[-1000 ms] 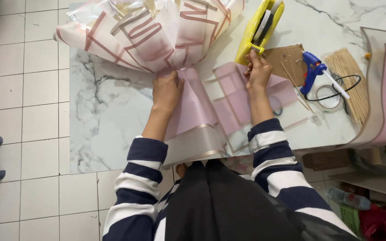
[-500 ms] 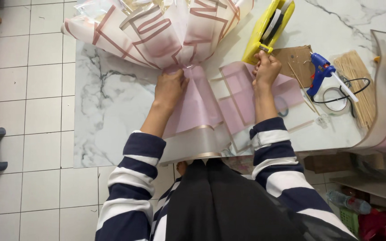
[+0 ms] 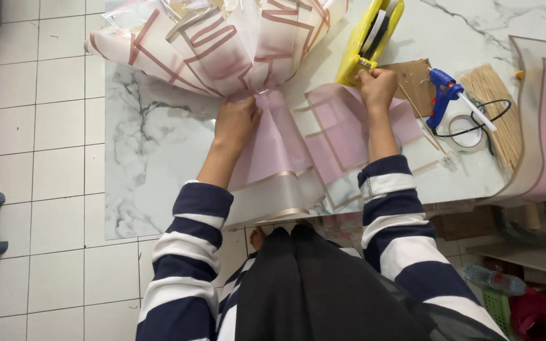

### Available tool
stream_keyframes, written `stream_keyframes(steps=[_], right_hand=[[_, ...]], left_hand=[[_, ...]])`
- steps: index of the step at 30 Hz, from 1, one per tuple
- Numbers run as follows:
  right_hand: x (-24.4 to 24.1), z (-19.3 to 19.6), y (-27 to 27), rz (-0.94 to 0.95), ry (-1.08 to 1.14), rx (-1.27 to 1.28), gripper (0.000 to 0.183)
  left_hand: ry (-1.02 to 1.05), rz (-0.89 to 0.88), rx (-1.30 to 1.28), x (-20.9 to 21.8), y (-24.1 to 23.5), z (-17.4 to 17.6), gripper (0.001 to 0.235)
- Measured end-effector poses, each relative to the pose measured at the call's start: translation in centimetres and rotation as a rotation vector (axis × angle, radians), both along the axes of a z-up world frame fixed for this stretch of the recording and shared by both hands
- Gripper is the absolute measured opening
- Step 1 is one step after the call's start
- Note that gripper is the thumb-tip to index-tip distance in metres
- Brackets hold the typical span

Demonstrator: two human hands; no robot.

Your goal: The person wraps a large bouquet with pink and clear patterned paper, folding and taping the layers around the base. They cut a sheet of pink paper with scissors and attach it to the bouquet, then secure the wrapping with tape.

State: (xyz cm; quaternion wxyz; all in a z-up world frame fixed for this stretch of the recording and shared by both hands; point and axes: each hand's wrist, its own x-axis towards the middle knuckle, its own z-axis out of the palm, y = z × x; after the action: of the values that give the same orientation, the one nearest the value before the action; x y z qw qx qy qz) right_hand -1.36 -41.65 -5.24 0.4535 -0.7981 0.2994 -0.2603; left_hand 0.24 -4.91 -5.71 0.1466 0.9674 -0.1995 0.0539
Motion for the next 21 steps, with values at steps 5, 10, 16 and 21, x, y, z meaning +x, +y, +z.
stream_keyframes(steps=[5,10,16,21], right_hand=[[-4.3,5.2,3.2,0.246,-0.187,-0.010,0.011],[-4.8,11.4,9.1,0.767,-0.188,0.143,0.006],[-1.2,15.0,15.2,1.339,0.203,0.007,0.059],[0.7,12.6,19.3,1.270,0.220,-0.510,0.037]], left_hand=[[-0.028,0.000,-0.006,-0.5,-0.3,0.1,0.026],[-0.021,0.008,0.005,-0.4,-0.2,-0.4,0.027],[-0.009,-0.013,-0.005,-0.3,-0.1,0.4,0.027],[0.018,-0.011,-0.016,0.1,-0.1,-1.3,0.029]])
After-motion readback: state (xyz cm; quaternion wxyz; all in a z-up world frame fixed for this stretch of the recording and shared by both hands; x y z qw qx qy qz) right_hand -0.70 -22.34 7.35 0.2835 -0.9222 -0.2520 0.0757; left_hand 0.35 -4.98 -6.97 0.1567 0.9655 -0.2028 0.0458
